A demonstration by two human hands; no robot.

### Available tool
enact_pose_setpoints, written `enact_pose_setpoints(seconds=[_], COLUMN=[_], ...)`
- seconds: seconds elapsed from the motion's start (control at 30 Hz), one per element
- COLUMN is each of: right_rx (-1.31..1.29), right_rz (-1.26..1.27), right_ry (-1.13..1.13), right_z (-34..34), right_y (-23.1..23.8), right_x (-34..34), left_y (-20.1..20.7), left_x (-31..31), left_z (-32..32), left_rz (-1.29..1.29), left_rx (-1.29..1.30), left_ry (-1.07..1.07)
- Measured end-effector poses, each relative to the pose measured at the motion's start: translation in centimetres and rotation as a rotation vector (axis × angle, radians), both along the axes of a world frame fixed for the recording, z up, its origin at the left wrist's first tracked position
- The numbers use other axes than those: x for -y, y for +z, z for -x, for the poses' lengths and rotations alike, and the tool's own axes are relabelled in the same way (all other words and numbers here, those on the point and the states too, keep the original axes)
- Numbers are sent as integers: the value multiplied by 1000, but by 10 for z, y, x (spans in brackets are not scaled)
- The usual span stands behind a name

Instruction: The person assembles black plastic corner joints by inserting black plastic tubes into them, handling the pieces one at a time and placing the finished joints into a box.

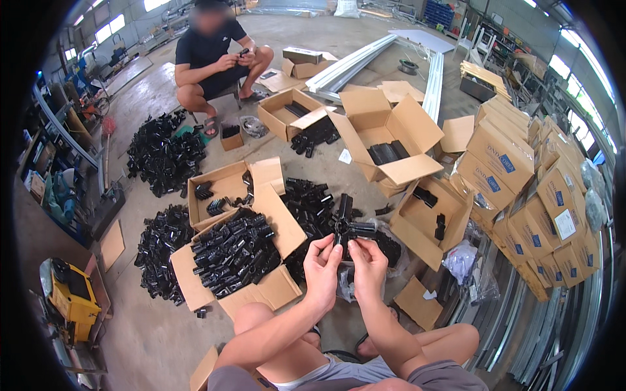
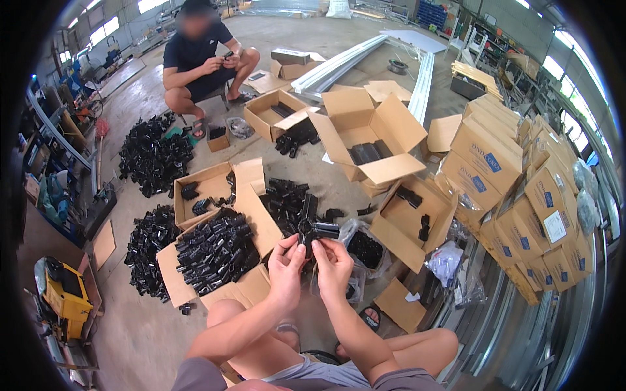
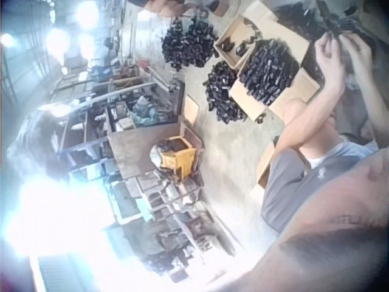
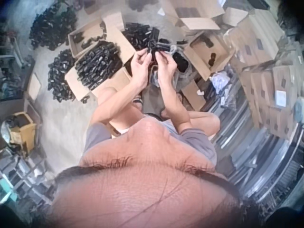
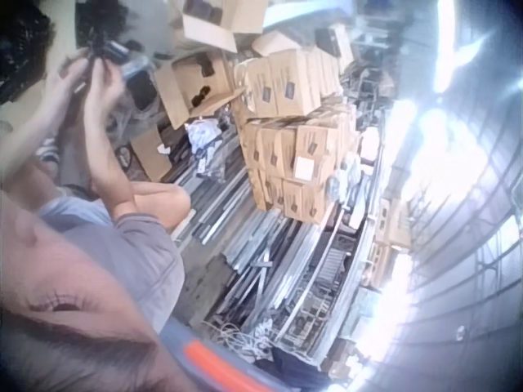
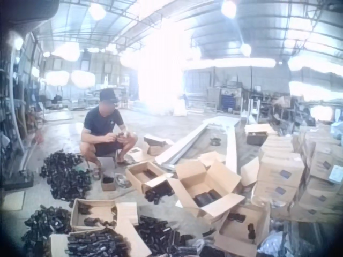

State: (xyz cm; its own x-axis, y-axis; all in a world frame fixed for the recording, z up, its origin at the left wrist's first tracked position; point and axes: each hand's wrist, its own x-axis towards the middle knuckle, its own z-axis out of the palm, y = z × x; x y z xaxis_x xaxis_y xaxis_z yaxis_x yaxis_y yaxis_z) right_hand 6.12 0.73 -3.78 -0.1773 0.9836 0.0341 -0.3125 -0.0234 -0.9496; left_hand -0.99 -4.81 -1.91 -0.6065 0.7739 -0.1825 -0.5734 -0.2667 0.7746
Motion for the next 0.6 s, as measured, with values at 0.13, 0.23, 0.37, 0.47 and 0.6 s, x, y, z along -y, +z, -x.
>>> enact_pose_setpoints(seconds=[0.13,0.23,0.37,0.47,0.6], right_rx=[14,23,-73,-84,-56], right_rz=[-57,-41,48,4,-21], right_ry=[-13,-6,-24,-34,-56], right_z=[3,2,4,3,0], right_y=[-2,-6,-5,-4,-1], right_x=[-2,-3,-3,2,4], left_y=[-1,-2,-2,-5,-5], left_x=[-1,-1,-3,-3,-2], left_z=[1,0,-3,-2,-4], left_rz=[-23,-47,-66,-58,-68], left_rx=[-25,-42,-32,-46,-67], left_ry=[5,1,-3,7,-3])
